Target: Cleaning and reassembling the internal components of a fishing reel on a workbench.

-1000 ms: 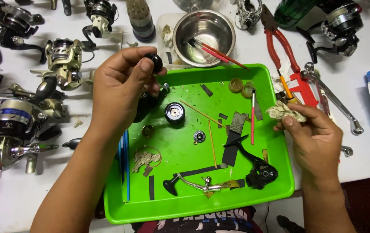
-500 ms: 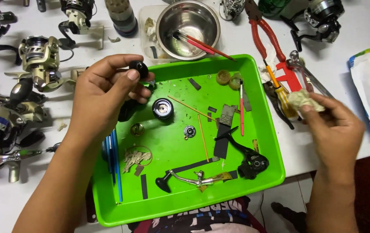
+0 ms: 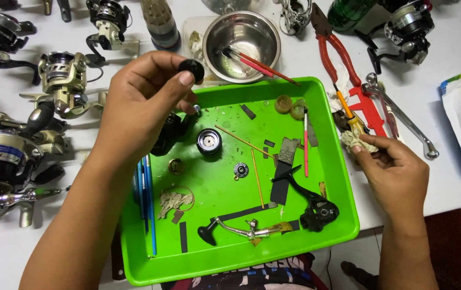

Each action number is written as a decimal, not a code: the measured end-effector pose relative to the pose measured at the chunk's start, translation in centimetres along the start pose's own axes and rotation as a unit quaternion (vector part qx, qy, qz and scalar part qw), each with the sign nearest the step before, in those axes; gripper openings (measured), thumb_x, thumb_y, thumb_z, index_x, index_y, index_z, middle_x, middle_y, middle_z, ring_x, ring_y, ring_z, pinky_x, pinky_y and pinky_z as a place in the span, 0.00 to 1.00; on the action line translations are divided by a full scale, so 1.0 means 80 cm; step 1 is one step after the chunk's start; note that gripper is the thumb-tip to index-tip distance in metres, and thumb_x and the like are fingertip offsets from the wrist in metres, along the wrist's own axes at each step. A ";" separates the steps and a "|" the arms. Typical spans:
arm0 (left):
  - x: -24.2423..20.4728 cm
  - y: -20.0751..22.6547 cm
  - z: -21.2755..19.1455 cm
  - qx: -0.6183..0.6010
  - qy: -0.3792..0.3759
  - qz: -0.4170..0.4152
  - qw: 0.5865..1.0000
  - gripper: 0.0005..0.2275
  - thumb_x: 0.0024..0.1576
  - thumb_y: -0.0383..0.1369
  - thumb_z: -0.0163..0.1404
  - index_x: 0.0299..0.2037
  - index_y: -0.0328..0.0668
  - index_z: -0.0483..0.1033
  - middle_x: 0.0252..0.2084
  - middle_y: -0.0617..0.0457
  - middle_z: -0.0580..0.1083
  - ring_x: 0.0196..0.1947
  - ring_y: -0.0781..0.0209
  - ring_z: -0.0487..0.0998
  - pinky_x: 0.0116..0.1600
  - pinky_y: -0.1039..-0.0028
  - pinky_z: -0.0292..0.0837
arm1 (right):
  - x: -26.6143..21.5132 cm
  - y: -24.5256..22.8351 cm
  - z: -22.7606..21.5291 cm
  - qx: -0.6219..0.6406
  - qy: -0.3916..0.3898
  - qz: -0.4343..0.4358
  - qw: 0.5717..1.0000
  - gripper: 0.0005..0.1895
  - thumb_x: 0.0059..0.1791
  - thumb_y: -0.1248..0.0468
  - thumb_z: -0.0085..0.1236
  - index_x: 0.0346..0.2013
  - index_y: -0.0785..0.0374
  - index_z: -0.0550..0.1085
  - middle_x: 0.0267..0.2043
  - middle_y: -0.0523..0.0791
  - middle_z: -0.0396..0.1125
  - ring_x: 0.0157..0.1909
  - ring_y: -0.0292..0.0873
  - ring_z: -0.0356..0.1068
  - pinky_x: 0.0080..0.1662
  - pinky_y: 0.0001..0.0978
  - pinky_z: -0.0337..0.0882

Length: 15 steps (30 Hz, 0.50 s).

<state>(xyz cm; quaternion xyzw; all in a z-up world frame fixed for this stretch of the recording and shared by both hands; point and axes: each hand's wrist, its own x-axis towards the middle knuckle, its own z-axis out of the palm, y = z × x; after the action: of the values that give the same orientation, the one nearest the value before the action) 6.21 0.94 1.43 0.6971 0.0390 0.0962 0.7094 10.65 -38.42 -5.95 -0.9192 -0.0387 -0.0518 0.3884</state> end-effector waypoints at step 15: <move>0.033 -0.065 -0.016 0.050 0.194 0.262 0.944 0.08 0.67 0.29 0.51 0.53 0.36 0.71 0.49 0.48 0.74 0.50 0.61 0.76 0.54 0.76 0.75 | 0.117 -0.153 -0.013 -0.084 -0.029 -0.410 0.908 0.12 0.63 0.69 0.80 0.55 0.76 0.85 0.47 0.57 0.76 0.42 0.47 0.71 0.47 0.37 0.66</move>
<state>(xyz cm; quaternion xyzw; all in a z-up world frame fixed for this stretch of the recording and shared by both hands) 8.98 2.64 -3.58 0.6855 -0.0036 0.4098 0.6018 18.52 -30.39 4.65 -0.8525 -0.4189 -0.1833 0.2535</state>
